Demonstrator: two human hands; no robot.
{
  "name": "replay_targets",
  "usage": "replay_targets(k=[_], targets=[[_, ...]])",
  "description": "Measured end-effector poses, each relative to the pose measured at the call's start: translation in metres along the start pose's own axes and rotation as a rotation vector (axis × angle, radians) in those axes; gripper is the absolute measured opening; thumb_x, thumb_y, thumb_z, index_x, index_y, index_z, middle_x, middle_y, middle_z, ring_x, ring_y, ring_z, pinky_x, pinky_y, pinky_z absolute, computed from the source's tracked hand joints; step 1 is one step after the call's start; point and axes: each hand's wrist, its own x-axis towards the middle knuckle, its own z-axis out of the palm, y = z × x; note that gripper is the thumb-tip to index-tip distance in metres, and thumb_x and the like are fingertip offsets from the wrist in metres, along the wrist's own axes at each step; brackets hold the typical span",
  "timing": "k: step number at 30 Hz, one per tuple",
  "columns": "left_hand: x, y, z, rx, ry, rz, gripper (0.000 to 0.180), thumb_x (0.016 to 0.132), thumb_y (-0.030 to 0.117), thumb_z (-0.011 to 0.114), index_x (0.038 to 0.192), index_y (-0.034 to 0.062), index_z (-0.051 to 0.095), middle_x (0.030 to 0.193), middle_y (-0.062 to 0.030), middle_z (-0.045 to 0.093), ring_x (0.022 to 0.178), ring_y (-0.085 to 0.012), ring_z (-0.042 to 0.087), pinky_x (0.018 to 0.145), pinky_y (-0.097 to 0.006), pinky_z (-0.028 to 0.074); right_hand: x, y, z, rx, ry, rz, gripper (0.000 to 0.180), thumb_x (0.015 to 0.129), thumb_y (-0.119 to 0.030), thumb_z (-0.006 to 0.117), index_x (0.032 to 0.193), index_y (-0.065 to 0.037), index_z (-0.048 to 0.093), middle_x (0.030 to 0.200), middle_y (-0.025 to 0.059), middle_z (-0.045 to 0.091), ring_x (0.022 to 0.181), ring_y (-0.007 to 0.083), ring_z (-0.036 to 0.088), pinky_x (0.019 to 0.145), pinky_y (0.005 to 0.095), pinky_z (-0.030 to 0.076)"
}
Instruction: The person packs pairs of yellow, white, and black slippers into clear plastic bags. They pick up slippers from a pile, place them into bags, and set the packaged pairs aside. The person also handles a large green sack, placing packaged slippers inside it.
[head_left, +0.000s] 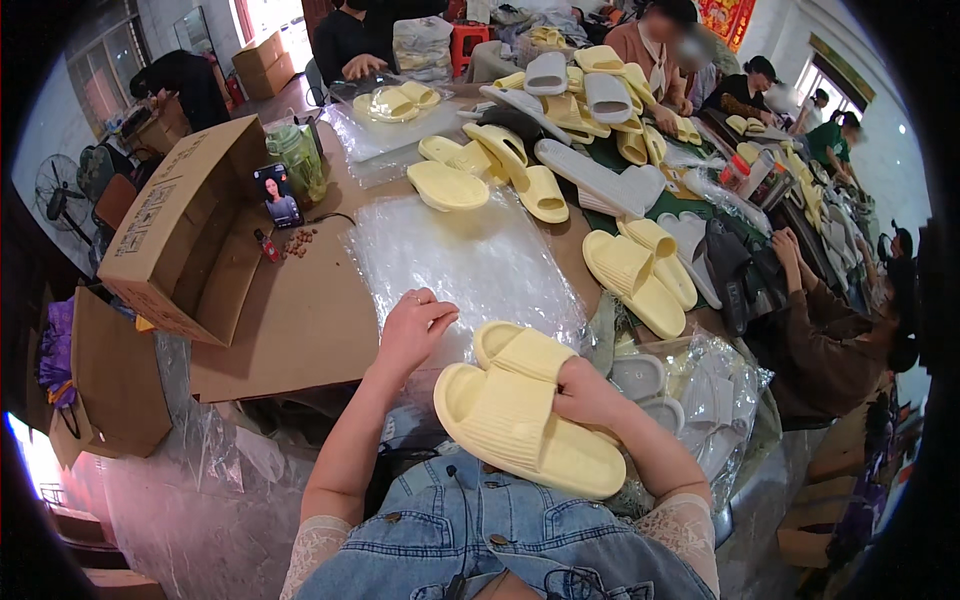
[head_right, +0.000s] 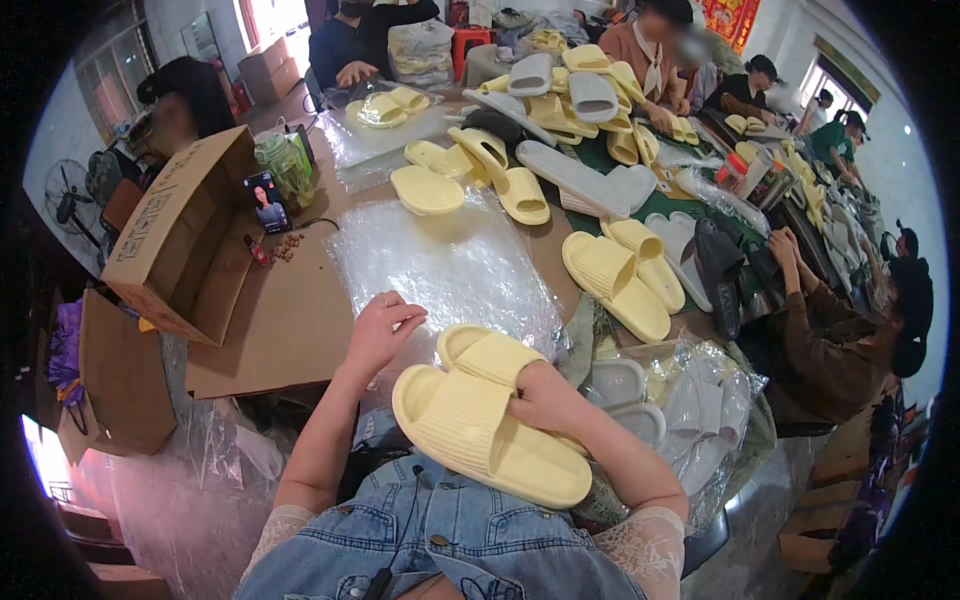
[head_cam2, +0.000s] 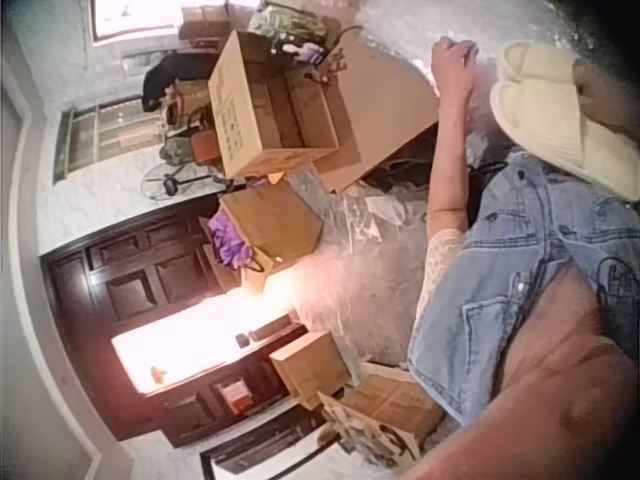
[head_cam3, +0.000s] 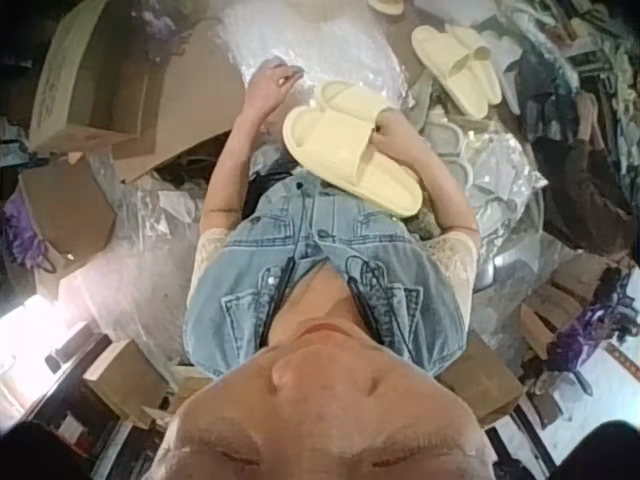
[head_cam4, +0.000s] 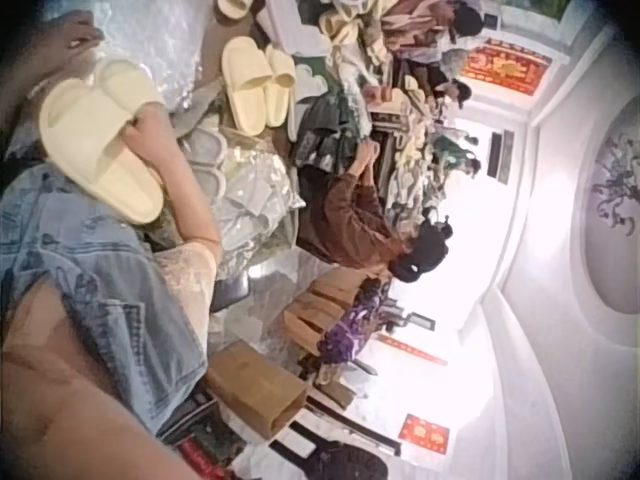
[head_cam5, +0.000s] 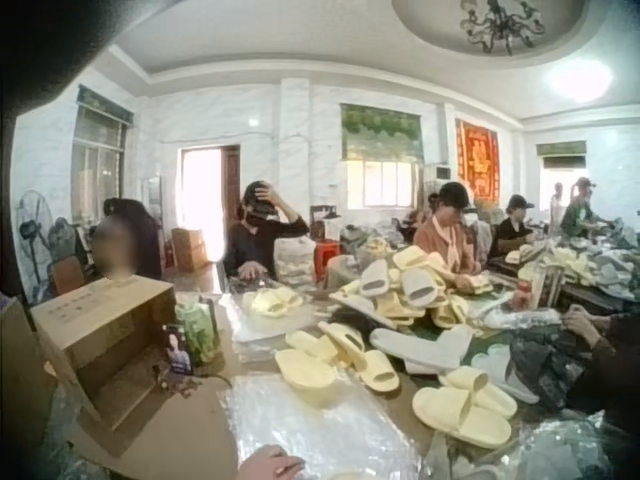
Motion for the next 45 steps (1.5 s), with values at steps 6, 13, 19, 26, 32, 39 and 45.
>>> replay_targets(k=[6,13,19,26,32,39,45], targets=[[0.001,0.02,-0.004,-0.022,-0.042,0.114,0.015,0.085,0.018,0.069,0.098,0.0111,0.074,0.079,-0.0091,0.061,0.075,-0.0276,0.063,0.067,-0.037,0.051,0.017,0.012,0.016,-0.315,0.216,0.311,0.032,0.077,-0.023,0.064,0.066,0.007,0.063,0.067,0.0269,0.062,0.068,0.0414,0.064,0.067,0.0479,0.052],[-0.006,0.056,-0.001,-0.05,-0.056,0.24,0.015,0.087,0.017,0.068,0.099,0.0091,0.073,0.079,-0.0092,0.06,0.073,-0.0291,0.062,0.065,-0.038,0.051,0.058,0.032,0.041,-0.328,0.298,0.34,0.034,0.079,-0.026,0.064,0.068,0.006,0.062,0.069,0.0273,0.062,0.068,0.043,0.063,0.068,0.0489,0.051],[-0.019,0.064,-0.004,-0.109,-0.111,0.277,0.02,0.086,0.014,0.067,0.105,0.0103,0.072,0.079,-0.0093,0.059,0.075,-0.0282,0.061,0.067,-0.037,0.05,0.106,0.063,0.052,-0.42,0.342,0.239,0.032,0.083,-0.03,0.064,0.072,0.0,0.064,0.072,0.0246,0.063,0.07,0.0412,0.064,0.067,0.0483,0.052],[-0.033,0.058,-0.016,-0.202,-0.181,0.201,0.024,0.087,0.013,0.067,0.11,0.0097,0.072,0.074,-0.0096,0.055,0.067,-0.0268,0.057,0.062,-0.035,0.046,0.15,0.08,0.061,-0.481,0.756,0.212,0.036,0.088,-0.031,0.062,0.072,0.001,0.062,0.07,0.0237,0.061,0.068,0.0415,0.062,0.065,0.049,0.05],[-0.033,0.06,-0.018,-0.313,-0.2,0.177,0.023,0.086,0.01,0.067,0.108,0.0101,0.073,0.072,-0.0094,0.054,0.068,-0.0264,0.056,0.063,-0.036,0.046,0.151,0.068,0.086,-0.577,0.675,0.258,0.039,0.09,-0.035,0.058,0.073,0.0,0.064,0.07,0.0223,0.064,0.067,0.0386,0.065,0.067,0.0471,0.052],[-0.035,0.057,-0.022,-0.159,-0.153,0.268,0.022,0.084,0.011,0.069,0.105,0.0105,0.073,0.08,-0.0093,0.06,0.077,-0.0287,0.059,0.07,-0.037,0.05,0.152,0.096,0.07,-0.698,0.676,0.261,0.034,0.089,-0.032,0.061,0.075,-0.001,0.063,0.07,0.022,0.063,0.063,0.0376,0.064,0.057,0.0469,0.052],[-0.045,0.052,-0.027,0.133,-0.222,0.002,0.067,0.078,0.032,0.075,0.137,0.0125,0.05,0.13,-0.0202,0.048,0.116,-0.0394,0.049,0.094,-0.045,0.046,0.153,0.076,0.063,-0.536,0.642,0.393,0.034,0.087,-0.033,0.064,0.081,0.0,0.063,0.078,0.0234,0.063,0.073,0.0396,0.064,0.064,0.048,0.052]])
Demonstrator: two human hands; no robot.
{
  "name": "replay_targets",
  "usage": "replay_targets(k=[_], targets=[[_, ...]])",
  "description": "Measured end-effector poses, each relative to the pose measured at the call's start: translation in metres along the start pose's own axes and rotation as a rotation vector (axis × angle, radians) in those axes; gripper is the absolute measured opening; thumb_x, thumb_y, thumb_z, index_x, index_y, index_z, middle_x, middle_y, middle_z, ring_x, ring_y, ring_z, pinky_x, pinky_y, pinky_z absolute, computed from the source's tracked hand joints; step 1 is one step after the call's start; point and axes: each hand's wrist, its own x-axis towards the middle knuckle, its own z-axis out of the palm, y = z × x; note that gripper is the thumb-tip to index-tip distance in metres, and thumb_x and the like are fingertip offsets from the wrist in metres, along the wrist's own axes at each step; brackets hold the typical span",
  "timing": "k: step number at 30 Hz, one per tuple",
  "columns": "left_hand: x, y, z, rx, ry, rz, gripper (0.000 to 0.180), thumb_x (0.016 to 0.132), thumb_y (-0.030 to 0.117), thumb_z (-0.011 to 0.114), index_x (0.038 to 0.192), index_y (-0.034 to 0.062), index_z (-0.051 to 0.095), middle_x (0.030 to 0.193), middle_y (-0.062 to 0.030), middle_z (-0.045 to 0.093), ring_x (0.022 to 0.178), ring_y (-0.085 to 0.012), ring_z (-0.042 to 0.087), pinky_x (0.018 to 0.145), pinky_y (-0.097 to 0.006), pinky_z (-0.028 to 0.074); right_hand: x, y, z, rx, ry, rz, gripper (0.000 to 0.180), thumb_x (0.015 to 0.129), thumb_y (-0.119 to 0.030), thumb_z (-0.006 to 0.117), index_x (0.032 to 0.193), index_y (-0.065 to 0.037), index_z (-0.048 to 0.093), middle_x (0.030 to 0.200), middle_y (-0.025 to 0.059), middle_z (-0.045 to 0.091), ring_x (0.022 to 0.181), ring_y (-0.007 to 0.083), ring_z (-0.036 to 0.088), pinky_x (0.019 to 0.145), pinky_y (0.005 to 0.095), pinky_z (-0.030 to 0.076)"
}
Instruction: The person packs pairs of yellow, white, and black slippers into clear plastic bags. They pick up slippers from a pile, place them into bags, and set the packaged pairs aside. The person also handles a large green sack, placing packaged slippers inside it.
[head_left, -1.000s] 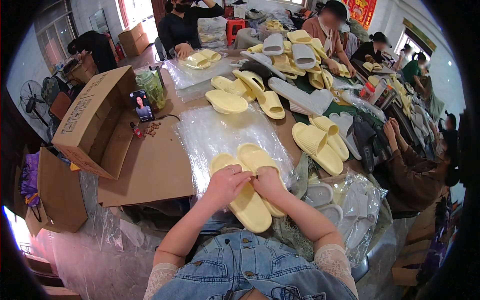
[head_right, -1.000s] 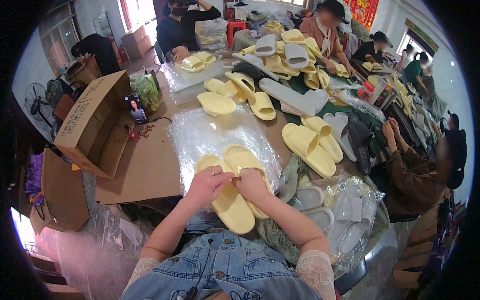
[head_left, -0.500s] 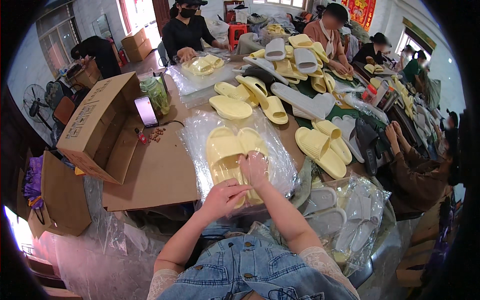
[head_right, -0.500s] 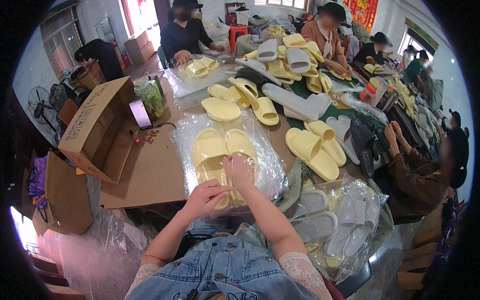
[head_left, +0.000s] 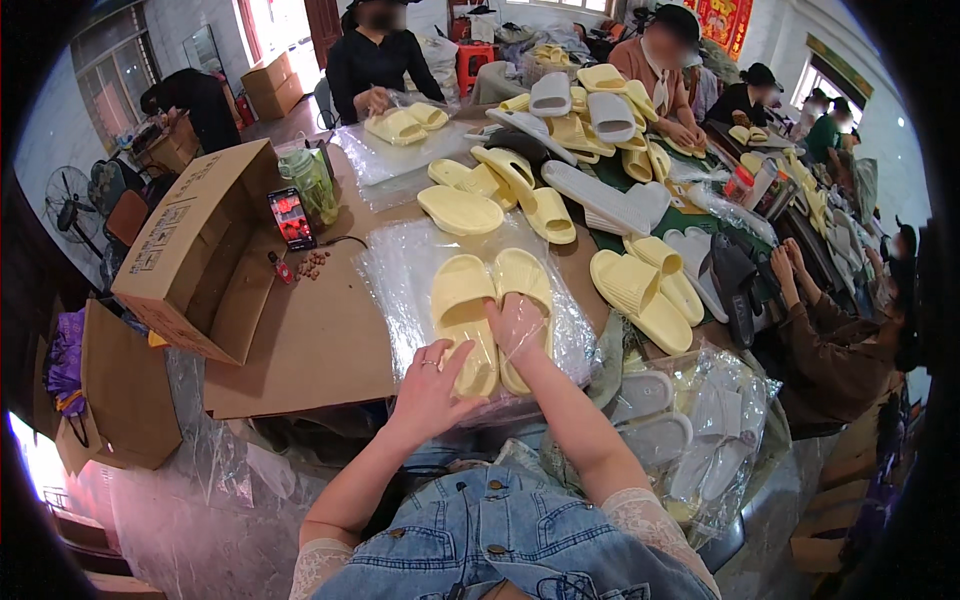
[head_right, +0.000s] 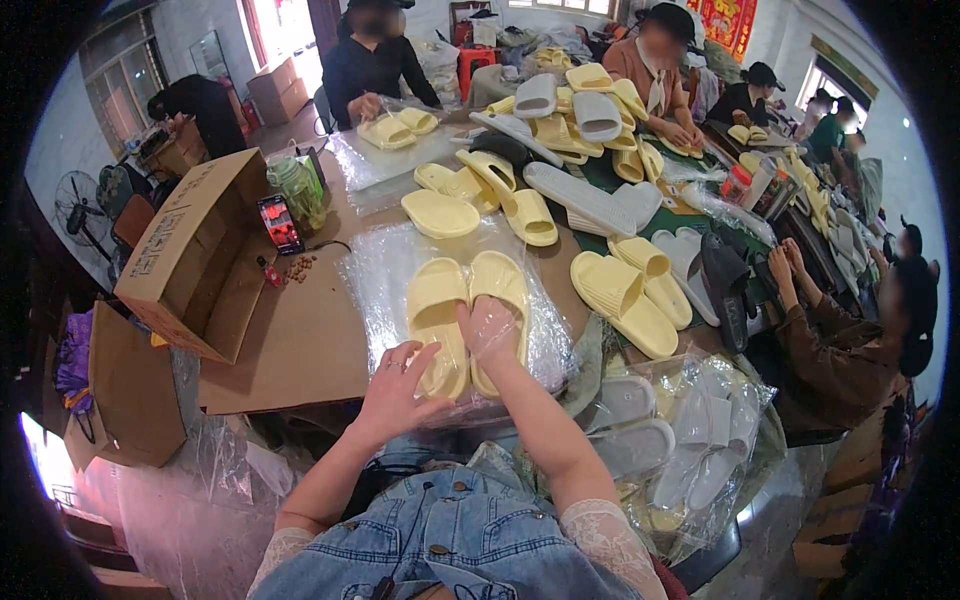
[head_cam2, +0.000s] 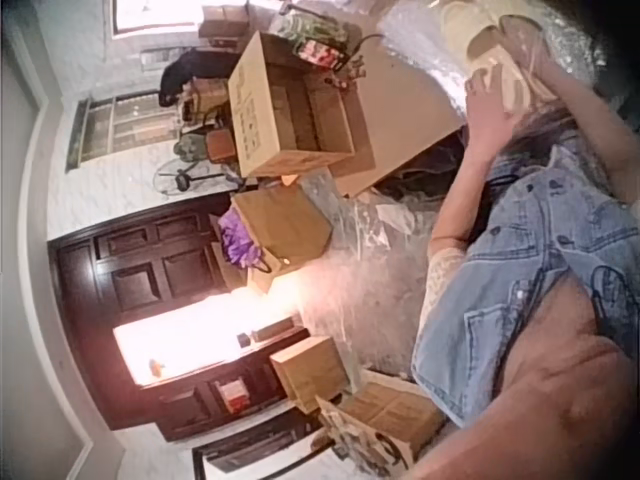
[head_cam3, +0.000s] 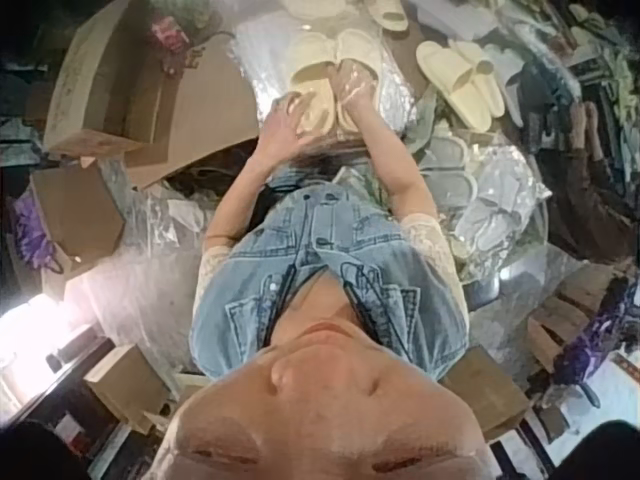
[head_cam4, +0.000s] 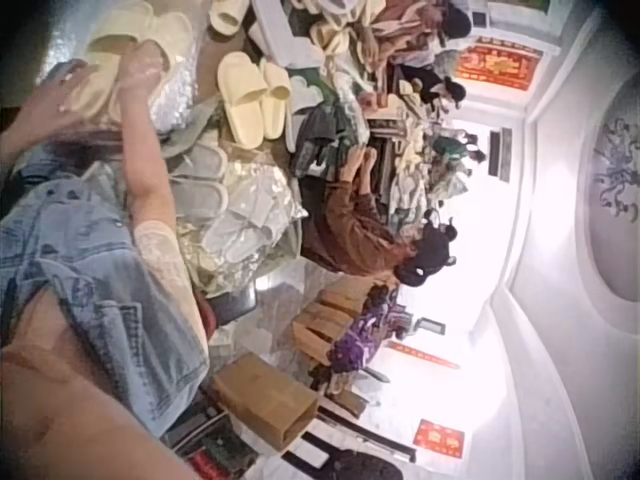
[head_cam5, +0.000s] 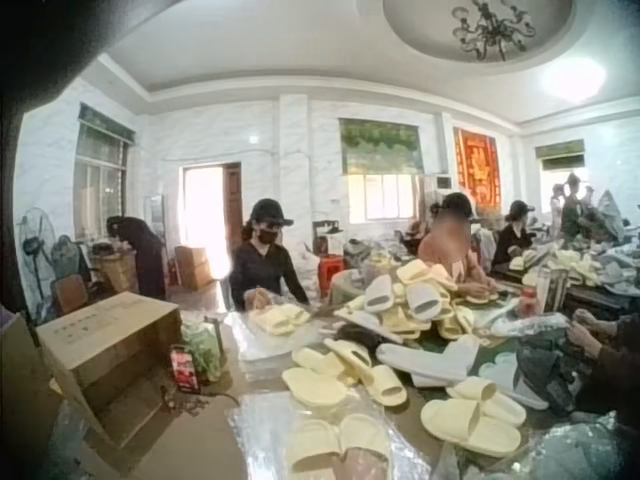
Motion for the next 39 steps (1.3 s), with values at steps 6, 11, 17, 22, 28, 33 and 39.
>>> replay_targets(k=[6,11,17,22,28,33,39], targets=[[-0.01,-0.012,0.024,0.037,0.05,-0.127,0.077,0.081,0.026,0.071,0.147,0.0107,0.034,0.144,-0.0272,0.034,0.124,-0.0477,0.041,0.105,-0.051,0.039,-0.009,-0.011,-0.026,0.106,-0.065,0.038,0.04,0.086,-0.036,0.066,0.08,0.004,0.064,0.08,0.0276,0.065,0.079,0.0444,0.064,0.071,0.0506,0.05],[-0.012,-0.016,0.027,-0.032,0.076,-0.219,0.071,0.085,0.008,0.06,0.149,0.0091,0.03,0.144,-0.0293,0.034,0.126,-0.0484,0.041,0.105,-0.052,0.038,-0.006,-0.002,-0.021,0.172,-0.066,0.217,0.043,0.086,-0.038,0.066,0.081,0.005,0.064,0.082,0.0289,0.065,0.08,0.0452,0.064,0.073,0.0506,0.05],[-0.016,-0.025,0.032,-0.07,0.125,-0.104,0.059,0.081,-0.006,0.05,0.139,-0.0026,0.04,0.138,-0.0268,0.044,0.122,-0.0433,0.047,0.103,-0.046,0.041,-0.01,-0.018,-0.029,0.149,-0.174,0.241,0.045,0.086,-0.042,0.064,0.081,0.003,0.065,0.081,0.0272,0.066,0.079,0.0449,0.065,0.073,0.0509,0.051],[-0.012,-0.025,0.027,-0.067,0.103,-0.086,0.056,0.08,-0.007,0.049,0.136,-0.0061,0.042,0.136,-0.0263,0.047,0.12,-0.043,0.05,0.103,-0.045,0.042,0.002,0.01,-0.003,0.19,0.03,0.119,0.043,0.087,-0.039,0.065,0.078,0.003,0.064,0.077,0.0255,0.065,0.074,0.0427,0.065,0.07,0.0507,0.05],[-0.015,-0.044,0.024,-0.09,0.065,-0.125,0.056,0.085,0.002,0.053,0.139,-0.0034,0.04,0.138,-0.027,0.045,0.122,-0.043,0.049,0.104,-0.044,0.042,-0.001,0.0,-0.008,0.117,-0.11,0.013,0.044,0.092,-0.035,0.06,0.109,0.005,0.057,0.109,0.0321,0.059,0.102,0.0446,0.059,0.087,0.0509,0.047],[-0.026,-0.035,-0.002,-0.114,0.044,-0.057,0.064,0.087,0.023,0.068,0.142,0.004,0.04,0.146,-0.0251,0.038,0.131,-0.0431,0.041,0.109,-0.047,0.037,-0.054,0.012,-0.05,0.296,-0.099,-0.375,0.051,0.088,-0.022,0.066,0.131,0.001,0.049,0.119,0.0264,0.053,0.11,0.0431,0.053,0.094,0.05,0.044],[-0.051,-0.045,-0.017,0.08,-0.102,0.325,0.066,0.077,0.037,0.077,0.136,0.0182,0.052,0.15,-0.0221,0.033,0.136,-0.0416,0.035,0.109,-0.048,0.037,-0.08,0.059,-0.132,0.185,-0.28,-0.82,0.05,0.072,-0.007,0.066,0.122,-0.01,0.061,0.115,0.0125,0.057,0.108,0.0352,0.056,0.091,0.0462,0.046]])
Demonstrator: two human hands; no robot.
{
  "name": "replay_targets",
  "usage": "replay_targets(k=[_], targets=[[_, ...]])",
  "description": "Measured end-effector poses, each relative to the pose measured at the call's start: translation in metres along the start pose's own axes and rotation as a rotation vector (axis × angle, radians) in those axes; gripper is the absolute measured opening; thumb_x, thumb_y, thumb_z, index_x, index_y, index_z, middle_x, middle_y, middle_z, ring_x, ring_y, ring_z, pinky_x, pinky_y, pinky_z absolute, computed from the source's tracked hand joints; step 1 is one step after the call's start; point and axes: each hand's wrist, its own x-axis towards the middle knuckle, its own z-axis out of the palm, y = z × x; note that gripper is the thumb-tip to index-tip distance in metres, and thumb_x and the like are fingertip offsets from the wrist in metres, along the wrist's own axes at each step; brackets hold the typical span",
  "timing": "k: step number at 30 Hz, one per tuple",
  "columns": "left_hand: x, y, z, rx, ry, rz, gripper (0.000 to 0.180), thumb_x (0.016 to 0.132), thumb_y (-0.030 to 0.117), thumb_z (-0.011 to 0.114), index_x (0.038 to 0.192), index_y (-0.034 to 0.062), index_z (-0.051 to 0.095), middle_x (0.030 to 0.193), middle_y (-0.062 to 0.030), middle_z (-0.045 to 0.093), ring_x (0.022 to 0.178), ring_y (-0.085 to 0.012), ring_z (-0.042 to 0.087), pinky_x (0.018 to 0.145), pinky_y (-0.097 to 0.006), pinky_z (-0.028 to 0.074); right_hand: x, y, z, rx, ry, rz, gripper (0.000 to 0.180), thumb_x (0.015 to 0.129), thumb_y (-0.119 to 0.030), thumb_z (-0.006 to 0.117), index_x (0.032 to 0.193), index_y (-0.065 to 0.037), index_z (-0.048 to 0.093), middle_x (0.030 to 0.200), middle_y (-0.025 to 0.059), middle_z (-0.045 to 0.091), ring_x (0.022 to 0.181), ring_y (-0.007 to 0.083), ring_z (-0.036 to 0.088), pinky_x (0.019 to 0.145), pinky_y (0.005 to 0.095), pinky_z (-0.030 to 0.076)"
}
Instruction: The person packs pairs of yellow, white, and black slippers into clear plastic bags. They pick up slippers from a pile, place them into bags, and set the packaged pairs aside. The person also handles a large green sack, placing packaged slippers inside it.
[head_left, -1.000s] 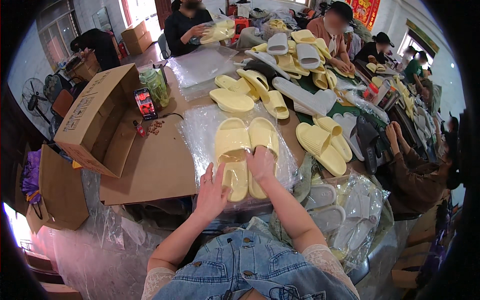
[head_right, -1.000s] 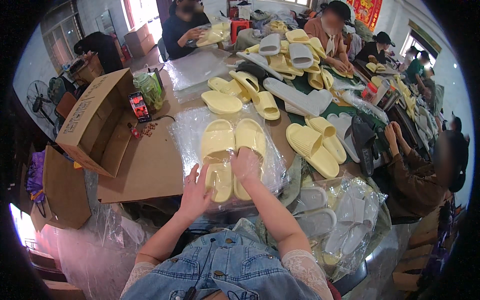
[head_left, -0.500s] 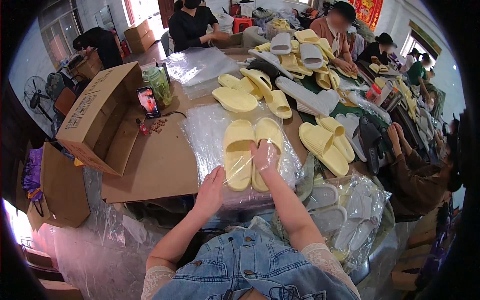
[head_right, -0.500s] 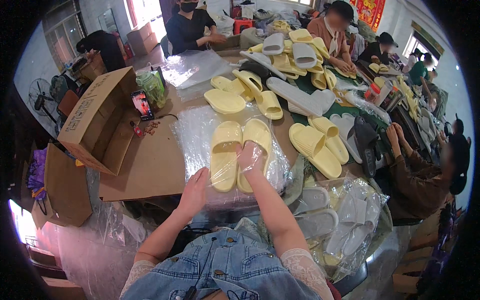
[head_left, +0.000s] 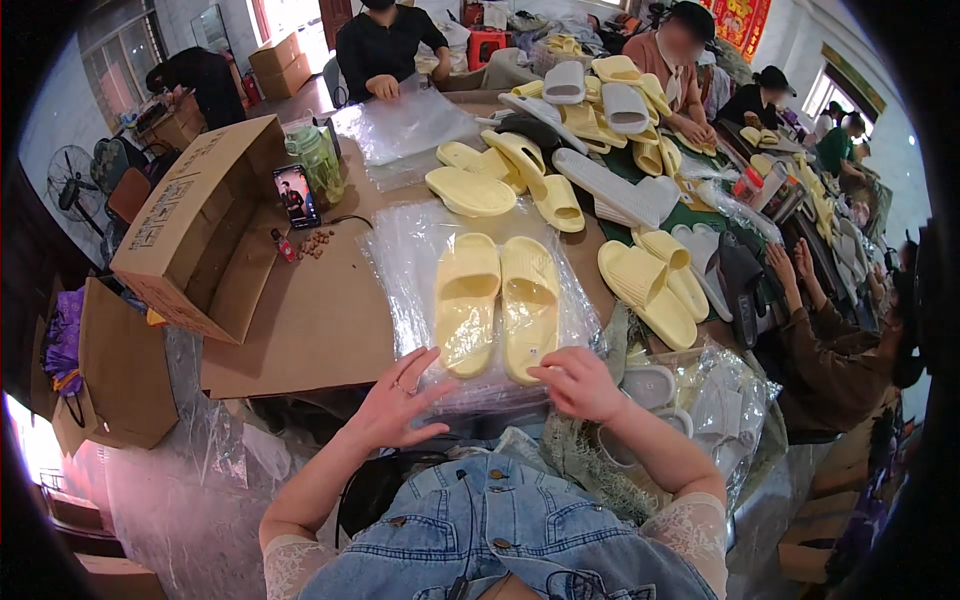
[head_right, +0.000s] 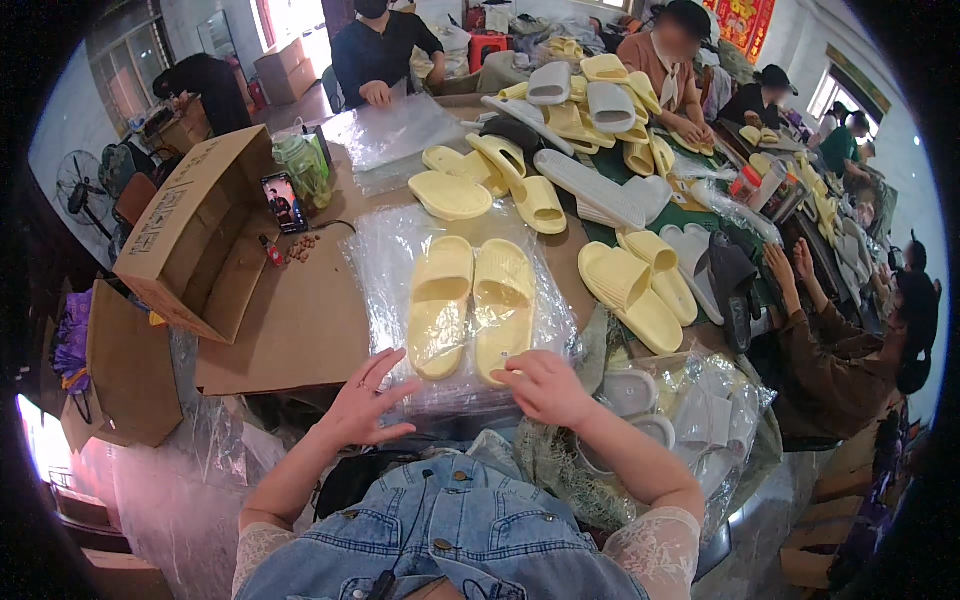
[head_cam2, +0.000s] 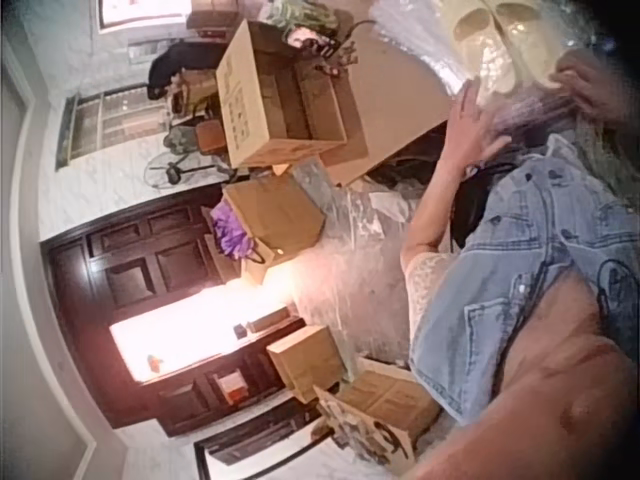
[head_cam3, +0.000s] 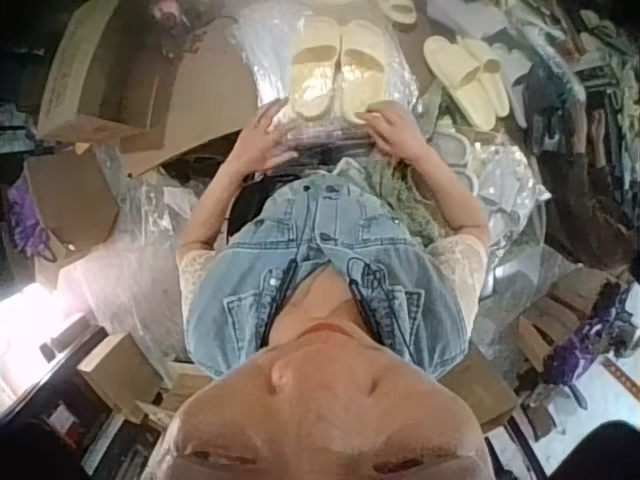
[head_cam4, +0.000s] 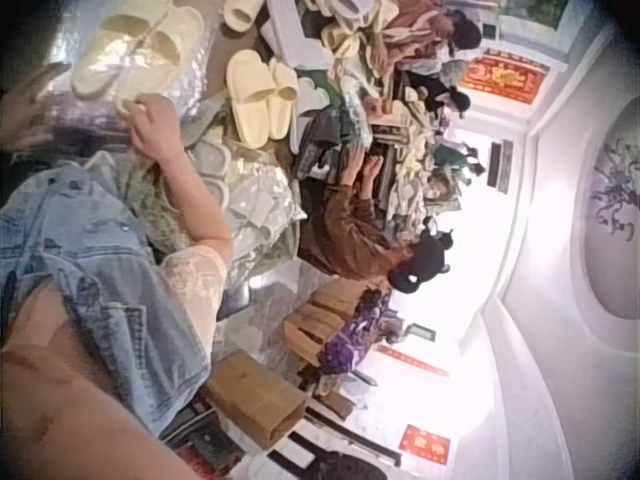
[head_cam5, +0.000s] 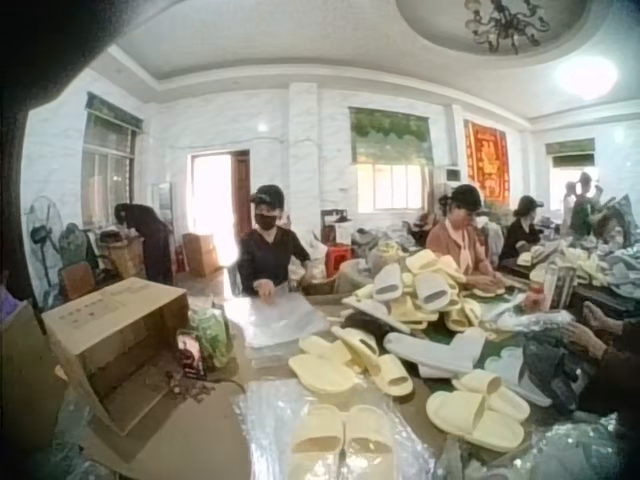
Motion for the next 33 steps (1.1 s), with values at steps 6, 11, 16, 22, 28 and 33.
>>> replay_targets(k=[6,11,16,22,28,33], targets=[[-0.011,-0.011,0.027,0.1,0.058,0.004,0.041,0.074,0.019,0.077,0.113,0.0207,0.066,0.149,-0.0171,0.038,0.134,-0.0383,0.04,0.107,-0.045,0.039,-0.024,0.022,-0.03,-0.145,0.2,0.322,0.063,0.064,0.005,0.057,0.123,-0.015,0.062,0.125,0.0125,0.054,0.111,0.0352,0.054,0.093,0.0451,0.046],[-0.003,-0.011,0.025,0.047,0.136,-0.011,0.019,0.076,0.012,0.073,0.094,0.0126,0.067,0.146,-0.0183,0.043,0.13,-0.0383,0.044,0.104,-0.043,0.043,-0.032,0.033,-0.033,-0.083,0.047,0.307,0.06,0.07,0.004,0.06,0.124,-0.021,0.063,0.131,0.0105,0.052,0.11,0.0327,0.054,0.093,0.042,0.046],[-0.003,-0.006,0.024,0.014,0.163,-0.044,0.016,0.077,0.012,0.073,0.091,0.0106,0.065,0.144,-0.0184,0.045,0.127,-0.0367,0.048,0.101,-0.044,0.045,-0.027,0.029,-0.028,-0.054,-0.01,0.193,0.041,0.076,-0.009,0.071,0.115,-0.023,0.068,0.131,0.009,0.053,0.106,0.0311,0.056,0.088,0.04,0.048],[-0.012,-0.018,0.03,0.004,0.103,-0.022,0.013,0.081,0.013,0.071,0.091,0.0091,0.064,0.141,-0.0115,0.051,0.128,-0.0315,0.05,0.099,-0.043,0.045,-0.028,0.031,-0.025,0.091,0.15,0.241,0.008,0.08,-0.009,0.07,0.088,-0.009,0.069,0.123,0.0079,0.063,0.102,0.0296,0.058,0.089,0.0393,0.047],[-0.013,-0.026,0.03,-0.06,0.049,-0.063,0.016,0.087,0.01,0.063,0.104,0.0072,0.062,0.136,-0.01,0.056,0.128,-0.0283,0.051,0.099,-0.042,0.045,-0.041,0.049,-0.013,0.274,0.269,0.405,0.005,0.086,-0.007,0.063,0.083,-0.003,0.067,0.101,0.0067,0.07,0.096,0.0257,0.059,0.084,0.0364,0.048],[-0.004,-0.026,0.029,-0.239,0.132,-0.151,0.026,0.087,0.005,0.058,0.113,0.0071,0.062,0.128,-0.0109,0.062,0.121,-0.0316,0.056,0.099,-0.043,0.046,-0.041,0.055,0.003,0.438,0.337,0.633,0.012,0.091,-0.009,0.06,0.085,-0.001,0.067,0.09,0.0085,0.069,0.083,0.0217,0.061,0.078,0.0312,0.048]])
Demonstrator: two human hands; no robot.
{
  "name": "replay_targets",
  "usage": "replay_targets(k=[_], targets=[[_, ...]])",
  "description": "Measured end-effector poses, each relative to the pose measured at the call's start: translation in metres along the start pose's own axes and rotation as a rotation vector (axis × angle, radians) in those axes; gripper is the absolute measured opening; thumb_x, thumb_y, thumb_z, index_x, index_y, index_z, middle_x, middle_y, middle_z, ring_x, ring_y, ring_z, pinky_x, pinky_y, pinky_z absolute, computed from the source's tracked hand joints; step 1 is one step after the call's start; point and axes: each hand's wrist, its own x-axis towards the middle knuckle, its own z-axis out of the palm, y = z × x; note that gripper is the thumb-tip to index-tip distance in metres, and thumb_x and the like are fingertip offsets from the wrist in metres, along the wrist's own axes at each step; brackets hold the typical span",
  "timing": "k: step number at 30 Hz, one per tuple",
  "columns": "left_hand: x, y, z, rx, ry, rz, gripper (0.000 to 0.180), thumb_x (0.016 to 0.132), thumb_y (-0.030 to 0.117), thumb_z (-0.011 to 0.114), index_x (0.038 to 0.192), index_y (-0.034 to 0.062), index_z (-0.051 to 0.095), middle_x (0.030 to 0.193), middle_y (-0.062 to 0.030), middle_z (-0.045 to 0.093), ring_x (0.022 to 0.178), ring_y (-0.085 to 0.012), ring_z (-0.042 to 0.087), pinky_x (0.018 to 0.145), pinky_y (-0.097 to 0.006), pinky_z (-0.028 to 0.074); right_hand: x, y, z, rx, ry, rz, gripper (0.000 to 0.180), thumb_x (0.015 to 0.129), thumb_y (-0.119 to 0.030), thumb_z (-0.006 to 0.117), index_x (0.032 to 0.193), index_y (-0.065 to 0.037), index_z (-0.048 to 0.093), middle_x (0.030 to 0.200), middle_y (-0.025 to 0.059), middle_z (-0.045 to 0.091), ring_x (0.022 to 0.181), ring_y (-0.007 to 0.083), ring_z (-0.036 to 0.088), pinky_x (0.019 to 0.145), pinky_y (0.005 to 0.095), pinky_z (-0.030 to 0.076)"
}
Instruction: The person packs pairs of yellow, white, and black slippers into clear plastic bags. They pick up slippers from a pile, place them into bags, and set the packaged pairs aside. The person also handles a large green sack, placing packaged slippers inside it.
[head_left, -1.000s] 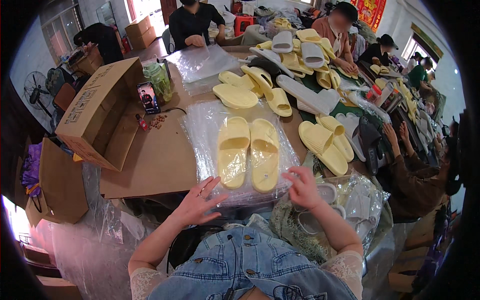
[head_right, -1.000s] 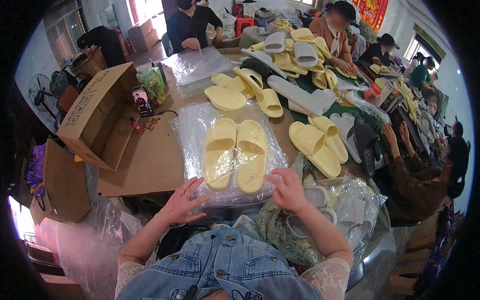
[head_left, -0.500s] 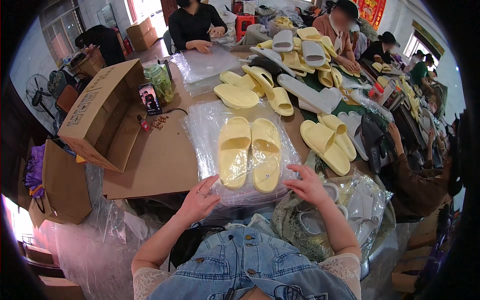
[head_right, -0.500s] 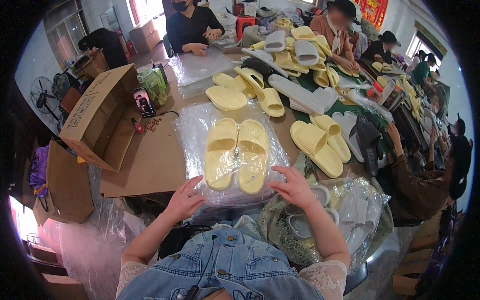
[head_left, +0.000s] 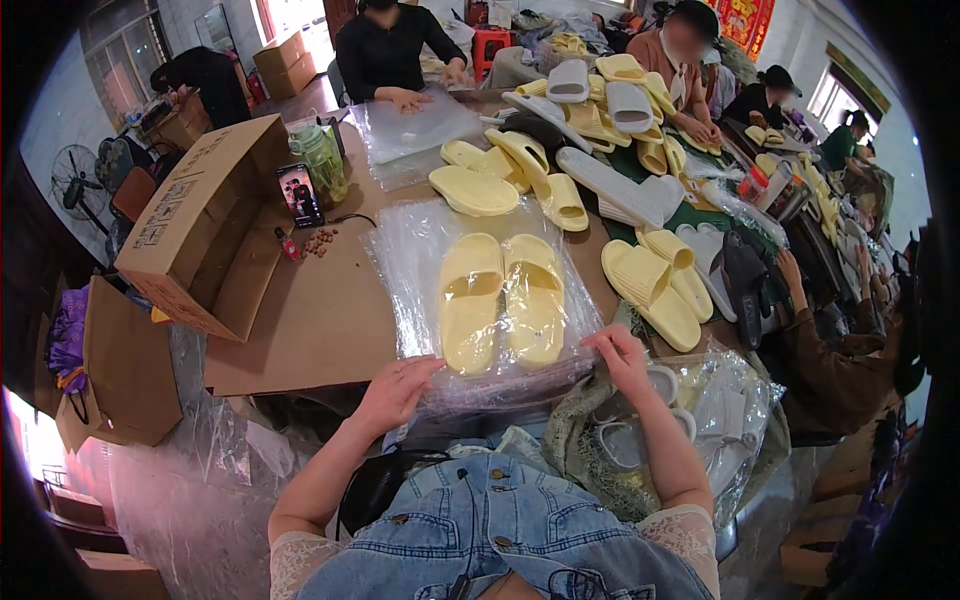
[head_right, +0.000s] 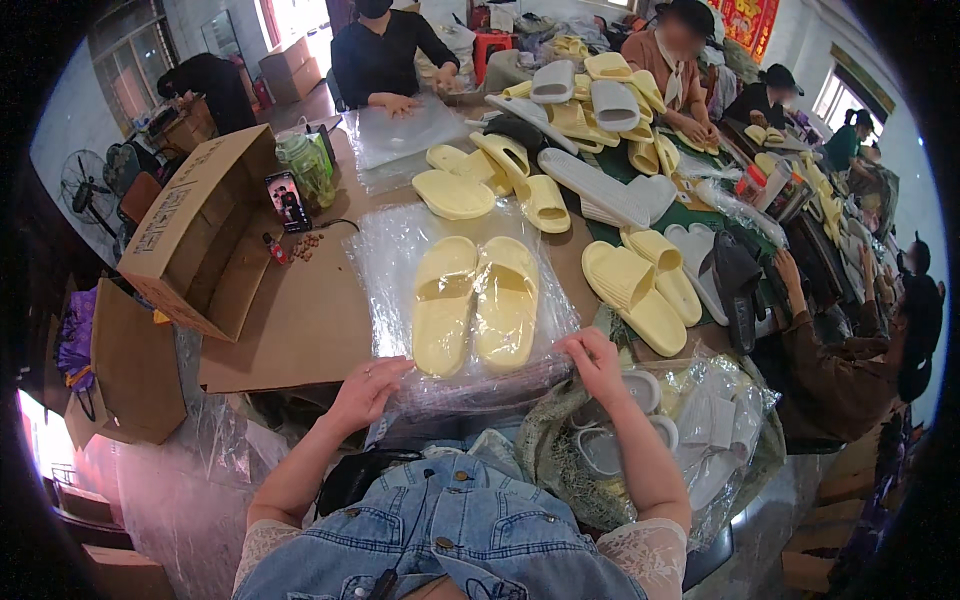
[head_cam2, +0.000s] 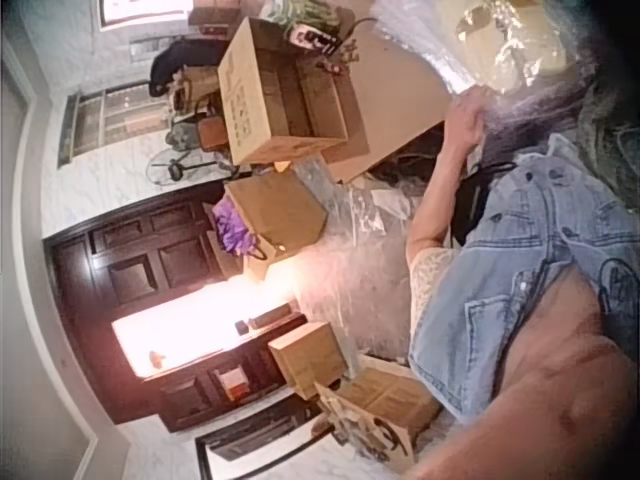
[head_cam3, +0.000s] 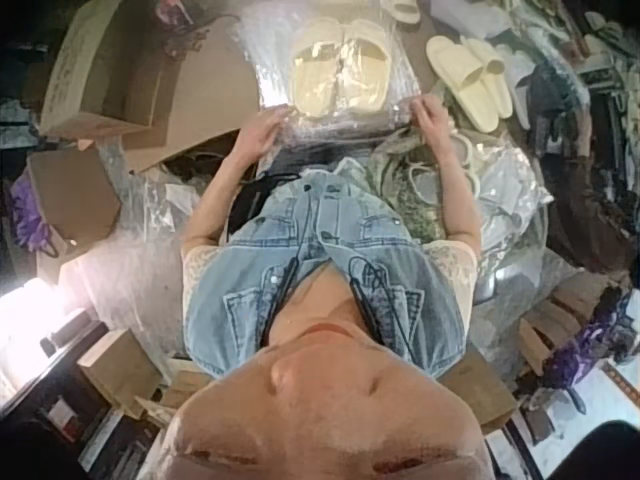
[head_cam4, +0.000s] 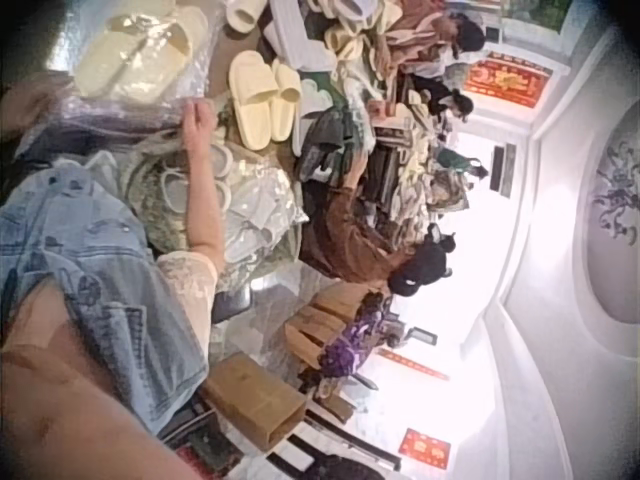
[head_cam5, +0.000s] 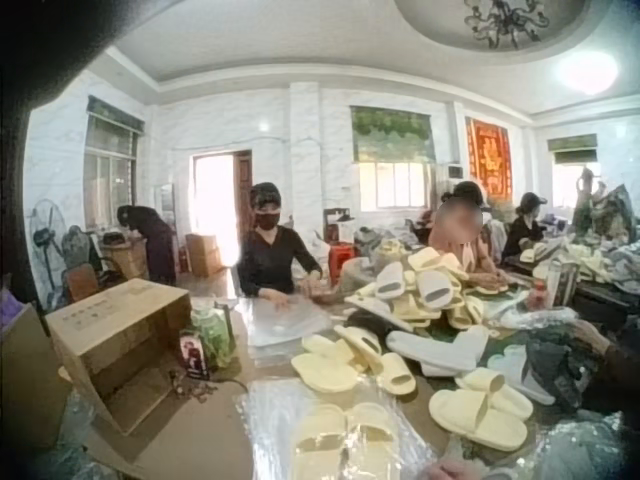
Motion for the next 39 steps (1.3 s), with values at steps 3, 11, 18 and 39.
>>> replay_targets(k=[3,11,18,39], targets=[[0.008,0.0,-0.003,0.001,0.038,-0.02,0.026,0.088,0.004,0.056,0.113,0.0067,0.064,0.119,-0.0125,0.066,0.113,-0.0329,0.061,0.095,-0.043,0.048,0.004,0.009,0.006,-0.03,0.07,0.021,0.013,0.091,-0.01,0.06,0.085,-0.001,0.067,0.087,0.0094,0.068,0.079,0.0202,0.061,0.074,0.0296,0.047],[0.059,0.008,-0.021,-0.205,0.378,-0.13,0.019,0.097,0.005,0.05,0.107,0.0023,0.066,0.105,-0.0122,0.07,0.094,-0.0225,0.066,0.084,-0.034,0.05,0.065,-0.039,0.001,0.179,0.41,-0.085,0.016,0.095,-0.012,0.059,0.087,-0.001,0.066,0.082,0.0021,0.065,0.071,0.0094,0.053,0.066,0.0258,0.044],[0.081,0.04,-0.059,-0.361,0.62,-0.07,0.019,0.101,0.005,0.044,0.103,-0.0009,0.062,0.105,-0.0108,0.069,0.1,-0.0179,0.063,0.092,-0.032,0.047,0.079,-0.102,-0.015,0.391,0.315,-0.041,0.016,0.101,-0.016,0.052,0.094,-0.005,0.061,0.086,0.0009,0.067,0.064,0.0031,0.05,0.062,0.0198,0.042],[0.048,-0.017,0.026,-0.656,0.245,-0.689,0.027,0.098,0.021,0.053,0.087,-0.0005,0.063,0.068,-0.0096,0.069,0.039,-0.0082,0.046,0.037,-0.025,0.035,0.025,0.032,0.04,-0.412,0.229,0.147,0.018,0.086,-0.021,0.066,0.084,-0.004,0.061,0.061,0.0117,0.062,0.056,0.0296,0.063,0.055,0.0401,0.05]])
